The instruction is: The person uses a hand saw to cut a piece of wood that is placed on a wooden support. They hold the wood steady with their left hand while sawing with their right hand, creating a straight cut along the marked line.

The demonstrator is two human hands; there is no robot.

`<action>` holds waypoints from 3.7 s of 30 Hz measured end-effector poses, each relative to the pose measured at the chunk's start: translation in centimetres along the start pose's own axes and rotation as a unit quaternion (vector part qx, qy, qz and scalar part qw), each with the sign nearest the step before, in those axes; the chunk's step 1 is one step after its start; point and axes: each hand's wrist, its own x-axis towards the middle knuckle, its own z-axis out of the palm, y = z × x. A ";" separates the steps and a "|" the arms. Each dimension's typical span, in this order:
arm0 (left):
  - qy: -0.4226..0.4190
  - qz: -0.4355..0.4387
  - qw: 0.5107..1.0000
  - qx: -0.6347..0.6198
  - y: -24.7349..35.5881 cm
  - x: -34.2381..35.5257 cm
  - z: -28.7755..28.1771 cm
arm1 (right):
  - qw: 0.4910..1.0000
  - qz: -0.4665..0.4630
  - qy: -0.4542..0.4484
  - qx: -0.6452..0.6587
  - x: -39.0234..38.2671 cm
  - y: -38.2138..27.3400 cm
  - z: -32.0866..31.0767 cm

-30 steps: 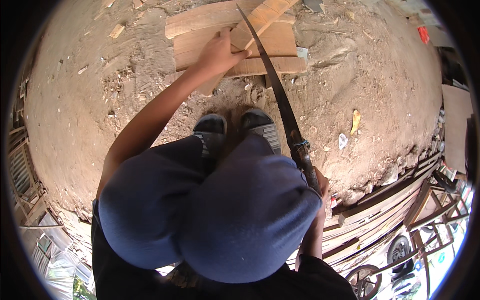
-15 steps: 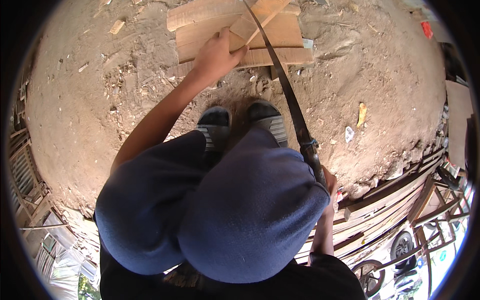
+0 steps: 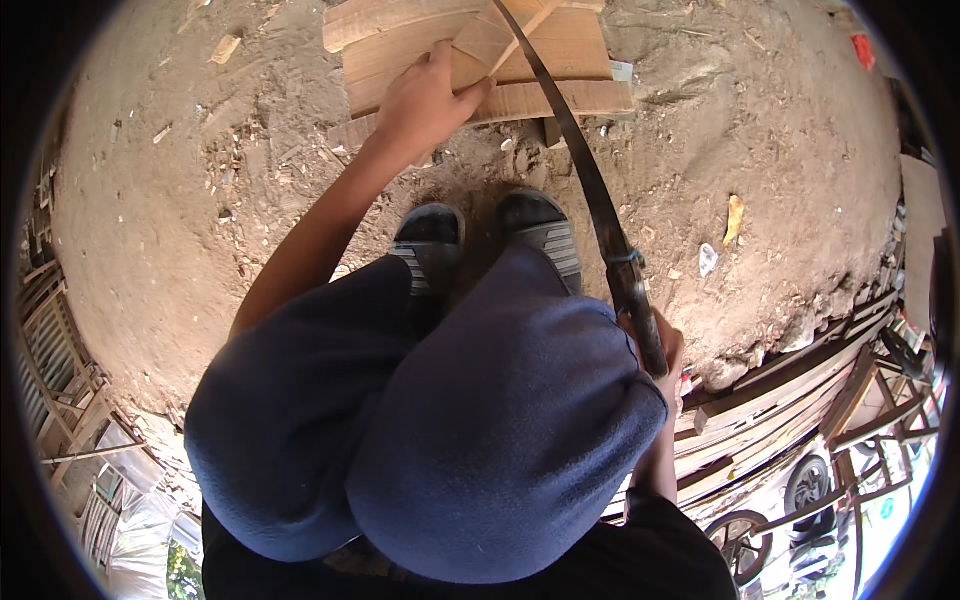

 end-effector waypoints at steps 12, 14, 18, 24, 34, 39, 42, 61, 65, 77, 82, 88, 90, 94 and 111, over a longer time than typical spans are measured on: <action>0.005 0.008 1.000 0.005 -0.3 0.1 0.4 | 0.997 0.014 -0.001 -0.074 0.9 -1.3 -0.3; 0.009 0.011 1.000 0.012 -0.2 0.1 0.2 | 0.997 -0.030 0.001 -0.065 0.5 -1.4 -0.6; 0.024 0.021 0.999 0.014 -0.4 0.2 0.6 | 0.996 -0.057 0.001 -0.072 1.4 -1.3 -0.2; 0.026 0.021 0.999 0.012 -0.9 -0.2 0.4 | 0.998 -0.028 0.005 -0.054 3.2 -1.0 0.2; 0.027 0.030 0.999 -0.035 -1.8 1.2 0.8 | 0.997 0.004 0.017 -0.079 3.5 -1.7 -1.8; 0.033 0.031 0.999 -0.010 -1.3 1.1 0.4 | 0.995 -0.019 0.019 -0.095 1.5 -2.1 -3.0; 0.027 0.047 0.998 -0.028 -1.8 1.4 0.8 | 0.994 -0.023 0.021 -0.105 2.6 -1.7 -2.2; 0.040 0.027 0.999 -0.005 -1.3 0.7 0.8 | 0.992 -0.046 -0.006 -0.121 4.3 -2.6 -1.8; 0.058 0.050 0.996 -0.052 -0.6 0.7 0.5 | 0.994 -0.034 -0.014 -0.099 6.4 -3.4 -0.9; 0.049 0.029 0.998 -0.035 -0.6 0.5 -0.1 | 0.994 -0.082 0.004 -0.077 9.2 -4.6 1.3; 0.010 0.013 0.999 -0.039 -1.6 1.1 0.5 | 0.990 -0.123 -0.003 -0.076 11.6 -5.3 2.1; 0.010 0.032 0.999 -0.028 -1.2 0.9 -0.2 | 0.991 -0.108 0.004 -0.082 9.9 -4.8 1.3; 0.020 0.032 0.998 -0.044 -0.7 1.3 0.3 | 0.989 -0.116 0.005 -0.086 12.2 -6.2 2.0; -0.032 -0.031 0.996 -0.082 0.7 0.7 -0.9 | 0.991 -0.113 -0.008 -0.068 12.9 -6.8 2.4; 0.023 0.027 0.999 -0.031 -1.7 0.9 0.1 | 0.993 -0.093 -0.007 -0.074 12.1 -9.2 2.4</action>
